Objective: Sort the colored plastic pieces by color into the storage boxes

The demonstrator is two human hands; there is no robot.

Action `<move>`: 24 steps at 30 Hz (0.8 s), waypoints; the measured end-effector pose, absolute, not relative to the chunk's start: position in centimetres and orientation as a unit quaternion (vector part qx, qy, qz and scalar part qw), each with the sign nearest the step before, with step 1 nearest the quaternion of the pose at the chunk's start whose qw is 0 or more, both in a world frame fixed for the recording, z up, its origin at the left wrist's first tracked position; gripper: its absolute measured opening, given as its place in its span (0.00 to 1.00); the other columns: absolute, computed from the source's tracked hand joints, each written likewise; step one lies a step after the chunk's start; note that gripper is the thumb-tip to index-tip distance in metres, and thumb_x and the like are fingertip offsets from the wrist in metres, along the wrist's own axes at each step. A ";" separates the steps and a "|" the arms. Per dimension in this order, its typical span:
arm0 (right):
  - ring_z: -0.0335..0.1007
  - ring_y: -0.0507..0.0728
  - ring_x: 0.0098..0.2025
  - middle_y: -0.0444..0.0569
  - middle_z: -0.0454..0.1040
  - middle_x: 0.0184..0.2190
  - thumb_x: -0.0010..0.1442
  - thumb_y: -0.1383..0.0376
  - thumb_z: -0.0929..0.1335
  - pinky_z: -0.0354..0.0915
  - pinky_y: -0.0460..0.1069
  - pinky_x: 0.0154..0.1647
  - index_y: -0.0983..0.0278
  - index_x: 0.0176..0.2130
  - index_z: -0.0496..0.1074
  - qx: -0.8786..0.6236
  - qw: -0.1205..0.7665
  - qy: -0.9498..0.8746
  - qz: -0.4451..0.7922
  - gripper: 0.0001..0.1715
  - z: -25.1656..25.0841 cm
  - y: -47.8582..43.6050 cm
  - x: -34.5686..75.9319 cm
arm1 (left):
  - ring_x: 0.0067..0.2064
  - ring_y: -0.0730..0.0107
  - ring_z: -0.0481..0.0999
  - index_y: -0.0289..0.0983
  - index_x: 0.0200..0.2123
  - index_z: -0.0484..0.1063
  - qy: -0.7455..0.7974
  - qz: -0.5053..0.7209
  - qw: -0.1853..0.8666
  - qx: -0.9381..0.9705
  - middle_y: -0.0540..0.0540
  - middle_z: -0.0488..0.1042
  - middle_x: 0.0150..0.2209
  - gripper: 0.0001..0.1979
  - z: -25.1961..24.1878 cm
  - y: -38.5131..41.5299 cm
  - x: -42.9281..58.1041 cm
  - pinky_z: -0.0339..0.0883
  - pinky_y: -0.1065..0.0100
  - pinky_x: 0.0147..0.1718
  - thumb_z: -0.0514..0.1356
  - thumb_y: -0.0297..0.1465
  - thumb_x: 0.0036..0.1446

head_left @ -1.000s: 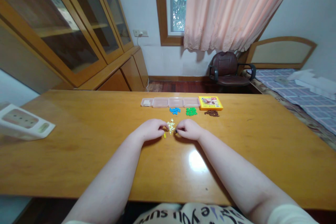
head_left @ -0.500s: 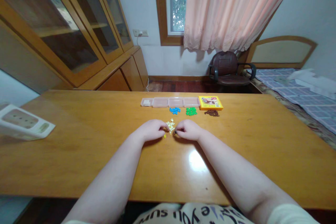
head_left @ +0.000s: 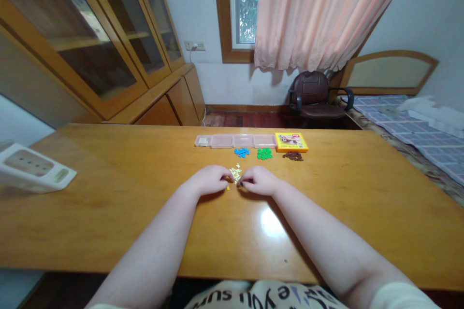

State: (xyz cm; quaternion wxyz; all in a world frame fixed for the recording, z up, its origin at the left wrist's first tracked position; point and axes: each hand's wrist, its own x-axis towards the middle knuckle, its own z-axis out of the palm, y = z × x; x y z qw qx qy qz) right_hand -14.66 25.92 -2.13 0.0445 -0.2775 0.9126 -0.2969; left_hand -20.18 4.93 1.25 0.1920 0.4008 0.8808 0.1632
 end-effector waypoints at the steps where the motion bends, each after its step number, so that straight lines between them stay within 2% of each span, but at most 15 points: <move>1: 0.70 0.52 0.31 0.46 0.79 0.33 0.55 0.68 0.63 0.58 0.45 0.32 0.62 0.40 0.78 -0.278 0.041 0.911 -0.302 0.16 -2.2 26.0 -14.7 | 0.40 0.67 0.75 0.44 0.41 0.77 0.879 0.164 0.195 0.402 0.51 0.79 0.40 0.20 1.2 4.9 -20.2 0.65 0.71 0.41 0.53 0.25 0.46; 4: 0.70 0.52 0.33 0.46 0.79 0.35 0.55 0.69 0.63 0.58 0.45 0.33 0.60 0.43 0.77 -0.286 0.042 0.907 -0.307 0.19 -2.3 26.0 -14.8 | 0.39 0.68 0.75 0.44 0.39 0.77 0.874 0.167 0.208 0.407 0.52 0.79 0.39 0.19 1.1 4.8 -20.3 0.64 0.72 0.42 0.53 0.25 0.46; 9: 0.69 0.52 0.32 0.47 0.78 0.34 0.56 0.67 0.63 0.56 0.45 0.32 0.60 0.42 0.77 -0.302 0.042 0.911 -0.279 0.17 -2.1 26.0 -14.8 | 0.38 0.68 0.75 0.43 0.36 0.78 0.868 0.166 0.218 0.415 0.52 0.79 0.37 0.17 1.2 4.9 -20.3 0.64 0.72 0.42 0.53 0.26 0.46; 13: 0.66 0.51 0.28 0.48 0.77 0.29 0.58 0.65 0.62 0.53 0.45 0.29 0.63 0.34 0.77 -0.289 0.013 0.930 -0.226 0.14 -1.9 25.9 -14.8 | 0.40 0.67 0.75 0.44 0.43 0.76 0.883 0.169 0.176 0.401 0.50 0.78 0.40 0.21 1.2 4.9 -20.4 0.64 0.71 0.41 0.53 0.26 0.47; 17: 0.65 0.51 0.27 0.49 0.76 0.26 0.60 0.63 0.61 0.50 0.46 0.28 0.64 0.28 0.76 -0.266 -0.020 0.947 -0.181 0.17 -1.9 25.9 -14.9 | 0.41 0.66 0.75 0.45 0.45 0.75 0.883 0.165 0.174 0.404 0.50 0.78 0.42 0.22 1.0 4.8 -20.5 0.64 0.70 0.43 0.53 0.26 0.47; 19: 0.66 0.52 0.28 0.49 0.77 0.27 0.60 0.63 0.61 0.51 0.46 0.29 0.64 0.30 0.76 -0.263 -0.026 0.948 -0.178 0.16 -1.9 25.9 -14.9 | 0.42 0.67 0.75 0.45 0.44 0.75 0.880 0.164 0.183 0.406 0.51 0.78 0.43 0.21 0.9 4.8 -20.5 0.64 0.71 0.44 0.53 0.26 0.48; 21: 0.67 0.52 0.30 0.48 0.78 0.30 0.60 0.65 0.62 0.53 0.45 0.30 0.62 0.36 0.77 -0.271 -0.026 0.944 -0.187 0.14 -1.9 25.9 -14.8 | 0.43 0.67 0.75 0.45 0.44 0.76 0.882 0.157 0.184 0.405 0.51 0.78 0.43 0.21 0.8 4.8 -20.6 0.64 0.70 0.45 0.53 0.26 0.48; 24: 0.69 0.53 0.33 0.48 0.78 0.34 0.59 0.66 0.62 0.55 0.45 0.33 0.59 0.45 0.75 -0.287 -0.019 0.937 -0.198 0.17 -2.0 25.9 -14.7 | 0.43 0.66 0.75 0.45 0.43 0.76 0.891 0.142 0.180 0.393 0.50 0.78 0.43 0.20 0.9 4.7 -20.6 0.64 0.70 0.45 0.54 0.27 0.48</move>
